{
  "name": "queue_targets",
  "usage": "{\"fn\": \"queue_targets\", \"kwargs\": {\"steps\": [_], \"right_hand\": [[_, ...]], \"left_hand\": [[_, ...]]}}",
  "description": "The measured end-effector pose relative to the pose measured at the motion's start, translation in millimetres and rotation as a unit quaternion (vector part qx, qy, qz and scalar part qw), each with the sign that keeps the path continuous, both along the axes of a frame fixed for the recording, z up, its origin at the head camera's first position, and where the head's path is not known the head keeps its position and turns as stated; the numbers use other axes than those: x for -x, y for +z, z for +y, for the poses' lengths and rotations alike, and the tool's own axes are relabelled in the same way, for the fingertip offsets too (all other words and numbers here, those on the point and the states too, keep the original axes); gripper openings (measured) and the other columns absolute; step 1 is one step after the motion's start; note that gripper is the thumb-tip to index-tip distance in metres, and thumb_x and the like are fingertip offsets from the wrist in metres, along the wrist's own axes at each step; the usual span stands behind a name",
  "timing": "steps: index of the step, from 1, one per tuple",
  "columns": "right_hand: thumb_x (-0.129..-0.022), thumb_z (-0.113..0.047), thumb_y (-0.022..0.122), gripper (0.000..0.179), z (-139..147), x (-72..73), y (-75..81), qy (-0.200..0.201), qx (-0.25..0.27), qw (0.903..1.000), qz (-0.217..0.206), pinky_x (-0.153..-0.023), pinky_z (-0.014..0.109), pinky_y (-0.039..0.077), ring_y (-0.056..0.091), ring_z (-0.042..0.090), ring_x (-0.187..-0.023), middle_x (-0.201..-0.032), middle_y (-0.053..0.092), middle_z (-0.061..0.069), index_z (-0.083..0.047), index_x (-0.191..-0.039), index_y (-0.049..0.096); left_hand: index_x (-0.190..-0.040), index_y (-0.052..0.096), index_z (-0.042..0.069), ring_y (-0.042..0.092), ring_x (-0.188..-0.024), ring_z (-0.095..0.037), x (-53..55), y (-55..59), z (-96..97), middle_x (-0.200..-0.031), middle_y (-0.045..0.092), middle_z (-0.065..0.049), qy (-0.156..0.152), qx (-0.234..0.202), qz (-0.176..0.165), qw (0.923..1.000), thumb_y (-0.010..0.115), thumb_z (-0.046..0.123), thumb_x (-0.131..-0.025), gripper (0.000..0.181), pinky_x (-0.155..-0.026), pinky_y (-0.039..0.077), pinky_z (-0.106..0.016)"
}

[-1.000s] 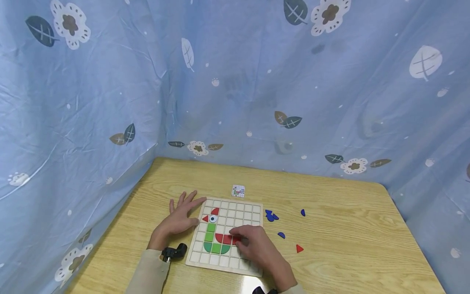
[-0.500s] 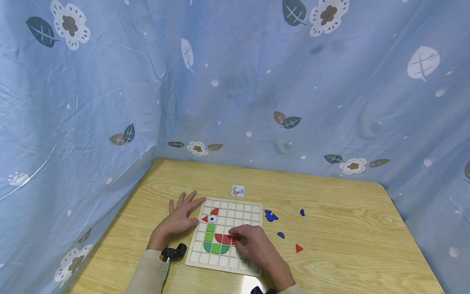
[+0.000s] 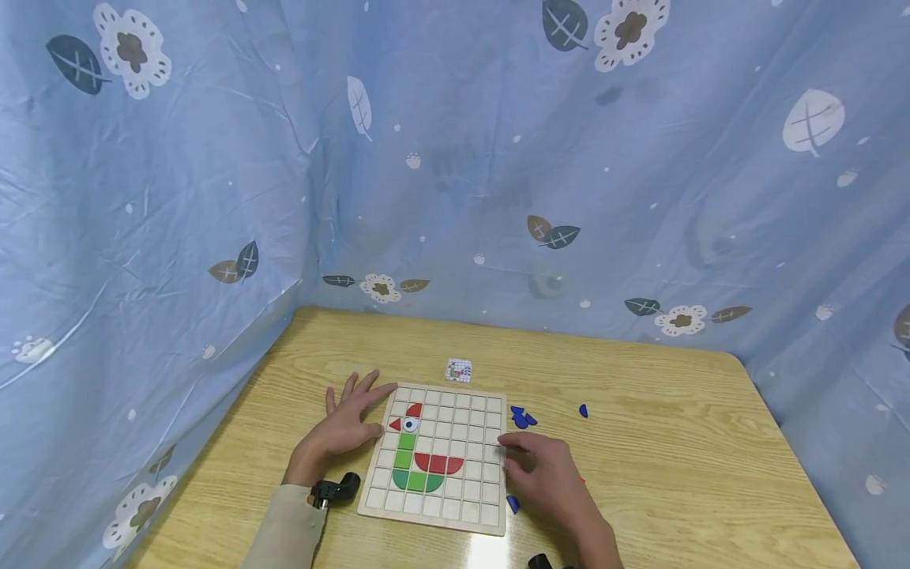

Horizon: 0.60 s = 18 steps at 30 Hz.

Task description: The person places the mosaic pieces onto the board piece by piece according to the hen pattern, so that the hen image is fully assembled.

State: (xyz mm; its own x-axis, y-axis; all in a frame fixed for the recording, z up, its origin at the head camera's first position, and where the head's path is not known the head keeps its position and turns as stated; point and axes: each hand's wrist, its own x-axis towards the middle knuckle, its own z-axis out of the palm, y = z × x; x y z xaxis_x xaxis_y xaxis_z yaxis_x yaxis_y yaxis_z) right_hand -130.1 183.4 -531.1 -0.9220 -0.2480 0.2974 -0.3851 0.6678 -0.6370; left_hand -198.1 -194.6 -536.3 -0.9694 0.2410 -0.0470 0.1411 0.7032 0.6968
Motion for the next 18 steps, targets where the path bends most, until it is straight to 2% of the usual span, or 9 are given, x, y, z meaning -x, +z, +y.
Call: {"fn": "queue_targets", "kwargs": {"steps": [1,5,8,11,15,18], "right_hand": [[-0.083,0.0,0.09,0.036,5,-2.4,0.6,-0.007,-0.001,1.0,0.007,-0.093,0.034,0.065,0.078,0.008,-0.103,-0.11,0.083,-0.013,-0.018,-0.114,0.085],[-0.078,0.0,0.093,0.041,19,-12.7,0.0,-0.017,0.001,0.9989,0.044,-0.094,0.018,0.06,0.079,0.008,-0.101,-0.109,0.084,-0.014,-0.02,-0.113,0.085],[-0.078,0.0,0.094,0.041,21,-21.7,-0.7,-0.013,0.014,0.9991,0.037,-0.095,0.009,0.054,0.079,0.005,-0.102,-0.107,0.083,-0.016,-0.022,-0.111,0.085],[-0.08,-0.001,0.093,0.037,18,-29.1,-2.6,0.008,0.026,0.9995,0.015,-0.092,0.014,0.059,0.077,0.003,-0.104,-0.108,0.083,-0.014,-0.021,-0.11,0.085],[-0.082,0.0,0.092,0.035,12,-34.3,-6.4,0.041,0.028,0.9987,0.011,-0.086,0.021,0.063,0.077,0.004,-0.103,-0.108,0.083,-0.011,-0.02,-0.109,0.084],[-0.08,0.003,0.091,0.036,8,-34.7,-9.3,0.037,0.022,0.9989,0.02,-0.084,0.02,0.062,0.077,0.002,-0.099,-0.106,0.083,-0.014,-0.021,-0.107,0.084]], "left_hand": [[-0.163,0.056,0.023,-0.005,-0.17,-0.048,-0.2,0.4,0.0,-0.182,0.023,-0.017,0.0,0.0,0.0,1.0,0.07,0.012,-0.08,0.084,-0.125,-0.022,-0.077],[-0.163,0.055,0.023,-0.005,-0.17,-0.048,-0.8,1.4,0.0,-0.182,0.023,-0.017,0.0,0.0,-0.002,1.0,0.07,0.012,-0.08,0.085,-0.125,-0.022,-0.076],[-0.163,0.055,0.023,-0.005,-0.17,-0.048,-1.3,1.9,0.1,-0.183,0.023,-0.017,0.0,-0.002,-0.003,1.0,0.069,0.011,-0.08,0.085,-0.125,-0.023,-0.076],[-0.163,0.055,0.023,-0.005,-0.17,-0.048,-1.5,2.2,0.2,-0.182,0.023,-0.017,-0.001,-0.002,-0.002,1.0,0.069,0.011,-0.08,0.085,-0.124,-0.023,-0.076],[-0.163,0.055,0.023,-0.004,-0.17,-0.048,-1.4,1.8,0.0,-0.183,0.022,-0.017,-0.003,-0.001,-0.001,1.0,0.069,0.012,-0.081,0.084,-0.124,-0.022,-0.077],[-0.164,0.055,0.023,-0.005,-0.171,-0.047,-1.3,1.8,0.0,-0.183,0.022,-0.017,-0.004,-0.007,-0.005,1.0,0.068,0.011,-0.082,0.083,-0.125,-0.023,-0.076]]}}
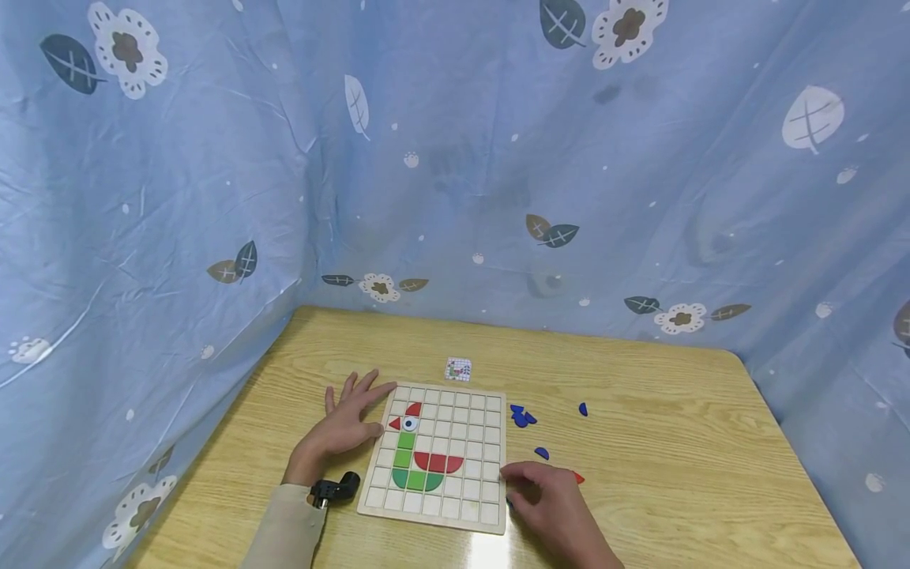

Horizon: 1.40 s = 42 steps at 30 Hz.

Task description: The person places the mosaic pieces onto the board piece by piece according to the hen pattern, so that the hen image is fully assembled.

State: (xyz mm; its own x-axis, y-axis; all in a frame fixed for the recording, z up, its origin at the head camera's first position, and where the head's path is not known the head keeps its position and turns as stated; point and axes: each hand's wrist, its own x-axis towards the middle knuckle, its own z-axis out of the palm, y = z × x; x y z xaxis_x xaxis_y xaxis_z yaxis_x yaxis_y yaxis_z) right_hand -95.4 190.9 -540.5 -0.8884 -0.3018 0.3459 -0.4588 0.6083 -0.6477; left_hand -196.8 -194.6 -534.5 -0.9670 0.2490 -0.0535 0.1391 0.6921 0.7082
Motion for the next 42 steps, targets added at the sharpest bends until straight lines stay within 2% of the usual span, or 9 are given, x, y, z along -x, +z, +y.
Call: {"fn": "queue_targets", "kwargs": {"steps": [5,8,11,15,24,29,31,36,42], "right_hand": [[-0.079,0.008,0.089,0.038,-1,-0.7,-1.9,-0.051,-0.007,0.9986,0.011,-0.086,0.011,0.057,0.076,0.0,-0.097,-0.1,0.081,-0.018,-0.022,-0.102,0.084],[-0.079,0.012,0.085,0.042,2,-2.2,-1.4,-0.079,-0.004,0.9969,-0.002,-0.088,0.005,0.053,0.076,-0.001,-0.099,-0.1,0.081,-0.021,-0.024,-0.101,0.085],[-0.079,0.015,0.08,0.048,8,-4.4,-0.7,-0.09,-0.001,0.9958,-0.018,-0.09,0.002,0.05,0.075,-0.001,-0.101,-0.1,0.079,-0.024,-0.028,-0.098,0.084],[-0.077,0.017,0.08,0.052,18,-9.2,-0.3,-0.083,0.004,0.9963,-0.019,-0.089,0.001,0.049,0.075,-0.003,-0.097,-0.096,0.079,-0.026,-0.031,-0.095,0.083],[-0.078,0.012,0.084,0.046,34,-18.9,0.3,-0.079,0.007,0.9964,-0.032,-0.086,0.001,0.049,0.073,-0.006,-0.092,-0.096,0.079,-0.024,-0.028,-0.098,0.082],[-0.073,0.011,0.09,0.045,38,-21.2,-1.3,-0.055,-0.001,0.9985,0.003,-0.1,-0.004,0.04,0.074,-0.005,-0.097,-0.099,0.08,-0.02,-0.026,-0.099,0.083],[-0.072,0.009,0.092,0.045,38,-22.0,-2.1,-0.047,-0.002,0.9988,0.011,-0.101,-0.004,0.039,0.074,-0.006,-0.098,-0.099,0.081,-0.019,-0.025,-0.1,0.084],[-0.073,0.006,0.093,0.043,38,-22.9,-3.6,-0.04,-0.006,0.9992,0.008,-0.088,0.0,0.048,0.074,-0.006,-0.095,-0.098,0.081,-0.019,-0.026,-0.101,0.084],[-0.074,0.007,0.093,0.043,38,-22.6,-5.2,-0.027,-0.009,0.9995,0.012,-0.087,0.002,0.05,0.074,-0.005,-0.095,-0.099,0.082,-0.017,-0.024,-0.102,0.083]], "left_hand": [[-0.163,0.055,0.022,-0.006,-0.171,-0.047,-0.2,0.8,0.1,-0.183,0.022,-0.016,0.001,-0.006,-0.004,1.0,0.068,0.01,-0.082,0.083,-0.125,-0.023,-0.075],[-0.163,0.055,0.022,-0.005,-0.17,-0.047,-0.3,0.9,0.1,-0.183,0.022,-0.016,0.002,-0.005,-0.002,1.0,0.068,0.01,-0.082,0.083,-0.125,-0.023,-0.075],[-0.163,0.055,0.023,-0.005,-0.171,-0.047,-0.3,0.9,0.0,-0.183,0.022,-0.016,0.003,-0.004,-0.001,1.0,0.068,0.01,-0.082,0.083,-0.125,-0.023,-0.075],[-0.163,0.055,0.023,-0.006,-0.171,-0.047,-0.2,1.2,-0.5,-0.183,0.022,-0.016,0.001,-0.005,-0.002,1.0,0.068,0.011,-0.082,0.083,-0.125,-0.023,-0.075],[-0.164,0.054,0.024,-0.007,-0.171,-0.047,0.1,1.3,-1.0,-0.183,0.021,-0.015,-0.001,-0.004,-0.003,1.0,0.068,0.01,-0.083,0.083,-0.125,-0.024,-0.075],[-0.164,0.054,0.024,-0.008,-0.171,-0.046,0.2,-0.4,-1.4,-0.183,0.021,-0.015,0.0,-0.003,-0.006,1.0,0.068,0.011,-0.083,0.083,-0.124,-0.025,-0.075],[-0.164,0.054,0.025,-0.008,-0.171,-0.046,0.4,-0.9,-1.6,-0.183,0.021,-0.015,-0.001,-0.004,-0.006,1.0,0.068,0.011,-0.083,0.083,-0.124,-0.025,-0.075],[-0.164,0.054,0.024,-0.008,-0.171,-0.046,0.8,-0.8,-1.5,-0.183,0.021,-0.015,0.001,-0.008,-0.003,1.0,0.068,0.01,-0.084,0.083,-0.124,-0.025,-0.074],[-0.163,0.055,0.023,-0.006,-0.17,-0.047,0.3,-0.3,-0.8,-0.183,0.023,-0.016,0.004,-0.008,0.0,1.0,0.069,0.01,-0.082,0.083,-0.125,-0.024,-0.075]]}}
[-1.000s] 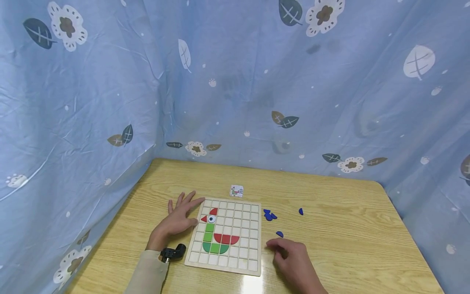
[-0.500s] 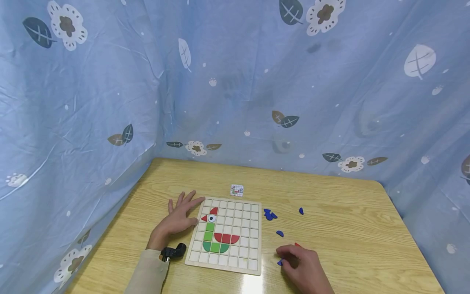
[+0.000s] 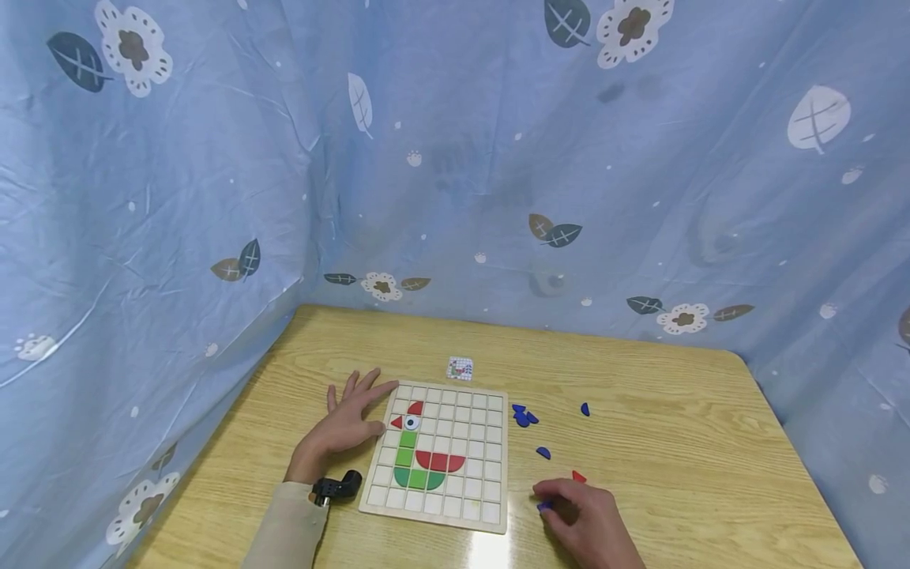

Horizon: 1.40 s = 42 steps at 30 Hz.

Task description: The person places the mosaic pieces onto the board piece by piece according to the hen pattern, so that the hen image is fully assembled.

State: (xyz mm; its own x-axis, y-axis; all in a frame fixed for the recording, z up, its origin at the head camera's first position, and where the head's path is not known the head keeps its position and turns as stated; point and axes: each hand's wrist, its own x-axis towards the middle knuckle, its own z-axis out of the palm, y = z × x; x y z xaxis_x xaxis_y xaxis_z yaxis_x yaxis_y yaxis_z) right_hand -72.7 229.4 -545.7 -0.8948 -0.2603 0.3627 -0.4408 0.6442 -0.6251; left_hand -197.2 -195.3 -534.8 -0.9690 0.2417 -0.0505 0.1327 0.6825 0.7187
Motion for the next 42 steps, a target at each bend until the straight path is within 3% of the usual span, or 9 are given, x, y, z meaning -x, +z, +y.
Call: {"fn": "queue_targets", "kwargs": {"steps": [9,13,18,24,28,34,42], "right_hand": [[-0.074,0.009,0.092,0.043,-5,5.1,1.8,-0.01,0.004,0.9997,0.023,-0.085,0.003,0.051,0.074,-0.005,-0.091,-0.096,0.081,-0.018,-0.024,-0.1,0.083],[-0.076,0.007,0.093,0.04,-13,17.4,11.4,-0.011,0.0,0.9995,0.031,-0.085,0.007,0.053,0.074,-0.003,-0.089,-0.096,0.08,-0.021,-0.024,-0.099,0.083],[-0.079,0.008,0.09,0.034,-28,44.2,21.3,0.054,0.01,0.9961,0.069,-0.083,0.015,0.058,0.076,0.005,-0.087,-0.098,0.082,-0.013,-0.016,-0.102,0.084],[-0.084,0.008,0.087,0.03,-56,72.8,23.1,0.132,0.018,0.9896,0.054,-0.082,0.03,0.066,0.078,0.006,-0.095,-0.103,0.084,-0.007,-0.012,-0.106,0.084],[-0.086,0.006,0.085,0.026,-74,87.3,20.2,0.171,-0.001,0.984,0.047,-0.083,0.033,0.066,0.079,0.01,-0.096,-0.103,0.084,-0.005,-0.011,-0.106,0.084],[-0.088,0.006,0.084,0.025,-93,98.5,15.8,0.207,-0.024,0.9777,0.026,-0.087,0.032,0.067,0.08,0.011,-0.098,-0.105,0.084,-0.002,-0.01,-0.107,0.084],[-0.091,0.003,0.082,0.026,-104,101.6,17.0,0.205,-0.072,0.9761,0.003,-0.089,0.032,0.066,0.078,0.008,-0.102,-0.107,0.084,-0.005,-0.014,-0.111,0.085]], "left_hand": [[-0.163,0.055,0.023,-0.006,-0.17,-0.048,0.6,0.2,0.5,-0.182,0.023,-0.016,0.0,0.002,0.002,1.0,0.069,0.011,-0.081,0.084,-0.125,-0.023,-0.076],[-0.163,0.055,0.023,-0.007,-0.17,-0.047,0.3,0.8,0.1,-0.183,0.022,-0.016,-0.001,0.003,-0.001,1.0,0.069,0.011,-0.082,0.084,-0.125,-0.024,-0.075],[-0.164,0.054,0.024,-0.007,-0.17,-0.047,0.4,-0.1,-1.2,-0.183,0.021,-0.015,-0.004,0.007,-0.003,1.0,0.07,0.012,-0.083,0.084,-0.124,-0.025,-0.075],[-0.164,0.054,0.025,-0.007,-0.17,-0.047,0.3,-0.6,-1.0,-0.183,0.021,-0.015,-0.006,0.013,-0.002,0.9999,0.07,0.013,-0.082,0.084,-0.124,-0.024,-0.075],[-0.164,0.054,0.025,-0.007,-0.17,-0.047,0.1,-0.1,-0.4,-0.183,0.021,-0.015,-0.006,0.011,-0.003,0.9999,0.07,0.013,-0.083,0.083,-0.124,-0.024,-0.075],[-0.164,0.054,0.024,-0.007,-0.17,-0.047,0.5,-0.5,0.2,-0.183,0.021,-0.015,-0.006,0.013,-0.003,0.9999,0.07,0.013,-0.083,0.083,-0.124,-0.024,-0.076],[-0.164,0.054,0.025,-0.007,-0.171,-0.046,1.2,-1.6,-0.5,-0.183,0.021,-0.014,-0.006,0.014,-0.002,0.9999,0.07,0.012,-0.084,0.083,-0.124,-0.024,-0.075]]}}
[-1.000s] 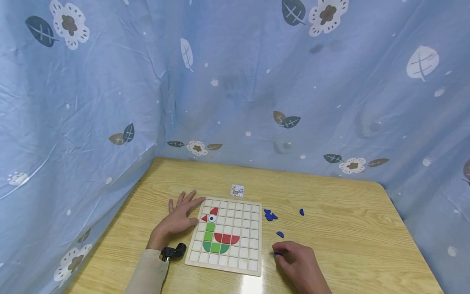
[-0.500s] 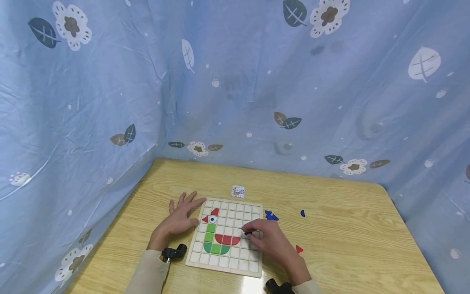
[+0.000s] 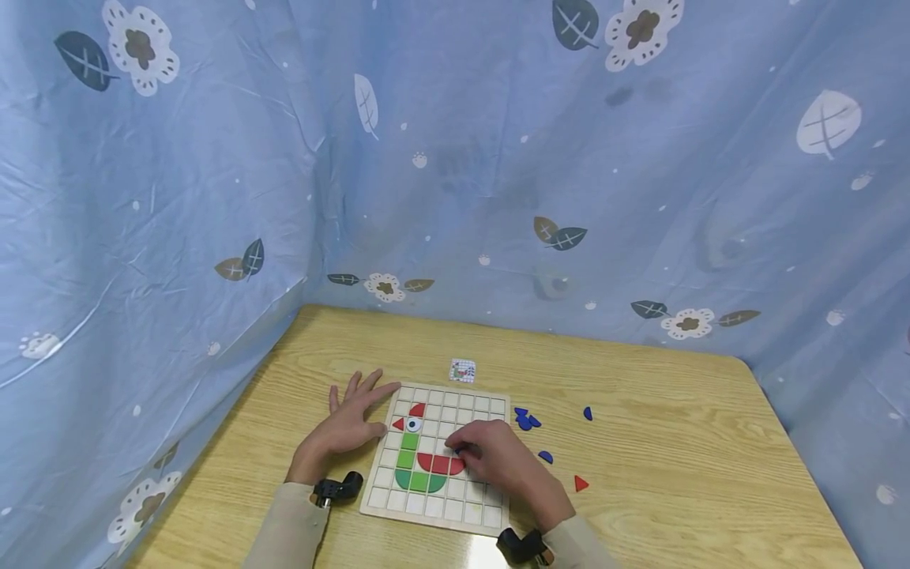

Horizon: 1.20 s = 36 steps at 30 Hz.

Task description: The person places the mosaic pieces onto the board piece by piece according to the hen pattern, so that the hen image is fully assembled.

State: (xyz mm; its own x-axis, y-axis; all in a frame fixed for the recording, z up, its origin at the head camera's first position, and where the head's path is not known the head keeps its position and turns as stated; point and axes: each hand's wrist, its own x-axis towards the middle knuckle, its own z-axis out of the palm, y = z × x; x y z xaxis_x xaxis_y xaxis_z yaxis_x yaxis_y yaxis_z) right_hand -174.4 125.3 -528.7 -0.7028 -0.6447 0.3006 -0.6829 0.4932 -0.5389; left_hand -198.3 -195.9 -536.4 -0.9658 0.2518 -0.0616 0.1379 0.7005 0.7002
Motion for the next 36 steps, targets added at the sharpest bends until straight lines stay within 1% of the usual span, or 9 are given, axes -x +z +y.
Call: {"fn": "queue_targets", "kwargs": {"steps": [7,12,16,21,26,28,30,33,36], "right_hand": [[-0.091,0.004,0.081,0.028,-1,-0.5,-0.9,0.001,0.007,1.0,-0.002,-0.09,0.033,0.066,0.078,0.008,-0.103,-0.108,0.084,-0.007,-0.015,-0.111,0.085],[-0.09,0.003,0.083,0.028,4,-4.2,-1.0,-0.015,0.025,0.9994,0.017,-0.089,0.034,0.066,0.08,0.012,-0.103,-0.108,0.085,-0.005,-0.013,-0.113,0.085],[-0.087,0.003,0.085,0.031,25,-10.9,3.0,-0.076,0.049,0.9959,0.006,-0.09,0.036,0.066,0.08,0.013,-0.105,-0.11,0.085,-0.006,-0.013,-0.114,0.085],[-0.086,0.003,0.087,0.032,62,-20.5,5.1,-0.166,0.068,0.9836,-0.022,-0.089,0.036,0.066,0.079,0.009,-0.103,-0.11,0.084,-0.009,-0.015,-0.113,0.085],[-0.086,0.003,0.088,0.033,90,-28.0,-0.1,-0.211,0.07,0.9743,-0.038,-0.088,0.034,0.067,0.08,0.01,-0.101,-0.109,0.084,-0.007,-0.015,-0.114,0.085],[-0.087,0.002,0.087,0.032,97,-31.2,-3.0,-0.223,0.066,0.9712,-0.052,-0.091,0.032,0.066,0.079,0.008,-0.102,-0.11,0.084,-0.007,-0.015,-0.115,0.085],[-0.087,0.001,0.088,0.033,102,-34.6,-5.7,-0.232,0.06,0.9695,-0.053,-0.092,0.028,0.065,0.078,0.006,-0.103,-0.111,0.084,-0.009,-0.016,-0.116,0.084],[-0.086,-0.001,0.089,0.034,107,-39.9,-9.1,-0.242,0.056,0.9678,-0.039,-0.093,0.016,0.059,0.077,0.003,-0.104,-0.11,0.084,-0.01,-0.017,-0.115,0.085],[-0.084,0.0,0.09,0.035,110,-44.0,-10.9,-0.251,0.055,0.9663,-0.009,-0.094,0.004,0.05,0.078,0.004,-0.105,-0.109,0.084,-0.012,-0.019,-0.113,0.085]], "left_hand": [[-0.164,0.054,0.024,-0.007,-0.171,-0.046,-0.6,1.3,-0.1,-0.183,0.021,-0.014,0.0,-0.004,0.001,1.0,0.07,0.012,-0.084,0.083,-0.124,-0.024,-0.075],[-0.164,0.053,0.024,-0.007,-0.17,-0.047,-0.8,1.0,0.4,-0.183,0.021,-0.015,-0.001,-0.001,0.002,1.0,0.071,0.012,-0.084,0.083,-0.124,-0.024,-0.076],[-0.164,0.054,0.024,-0.007,-0.17,-0.047,-0.2,1.4,1.8,-0.183,0.021,-0.015,-0.002,0.0,0.003,1.0,0.07,0.013,-0.084,0.082,-0.124,-0.023,-0.076],[-0.164,0.054,0.023,-0.007,-0.17,-0.048,0.2,3.1,2.7,-0.183,0.022,-0.016,0.0,-0.001,0.004,1.0,0.07,0.012,-0.083,0.083,-0.125,-0.023,-0.076],[-0.164,0.054,0.024,-0.006,-0.17,-0.047,-0.2,3.6,1.6,-0.183,0.022,-0.015,0.002,0.001,0.004,1.0,0.069,0.012,-0.083,0.083,-0.125,-0.023,-0.076],[-0.164,0.054,0.024,-0.006,-0.17,-0.047,-0.6,3.2,1.2,-0.183,0.022,-0.015,0.002,0.002,0.004,1.0,0.07,0.013,-0.083,0.084,-0.125,-0.024,-0.076],[-0.164,0.054,0.024,-0.006,-0.17,-0.047,-1.3,2.7,1.1,-0.183,0.022,-0.015,0.001,0.001,0.002,1.0,0.07,0.013,-0.083,0.084,-0.124,-0.024,-0.076],[-0.164,0.054,0.024,-0.006,-0.17,-0.047,-2.2,2.2,1.4,-0.183,0.022,-0.016,0.001,-0.002,0.002,1.0,0.07,0.013,-0.082,0.084,-0.124,-0.024,-0.075],[-0.164,0.054,0.024,-0.006,-0.171,-0.047,-2.5,2.0,1.8,-0.183,0.022,-0.015,0.003,-0.007,0.002,1.0,0.069,0.012,-0.082,0.084,-0.125,-0.024,-0.075]]}}
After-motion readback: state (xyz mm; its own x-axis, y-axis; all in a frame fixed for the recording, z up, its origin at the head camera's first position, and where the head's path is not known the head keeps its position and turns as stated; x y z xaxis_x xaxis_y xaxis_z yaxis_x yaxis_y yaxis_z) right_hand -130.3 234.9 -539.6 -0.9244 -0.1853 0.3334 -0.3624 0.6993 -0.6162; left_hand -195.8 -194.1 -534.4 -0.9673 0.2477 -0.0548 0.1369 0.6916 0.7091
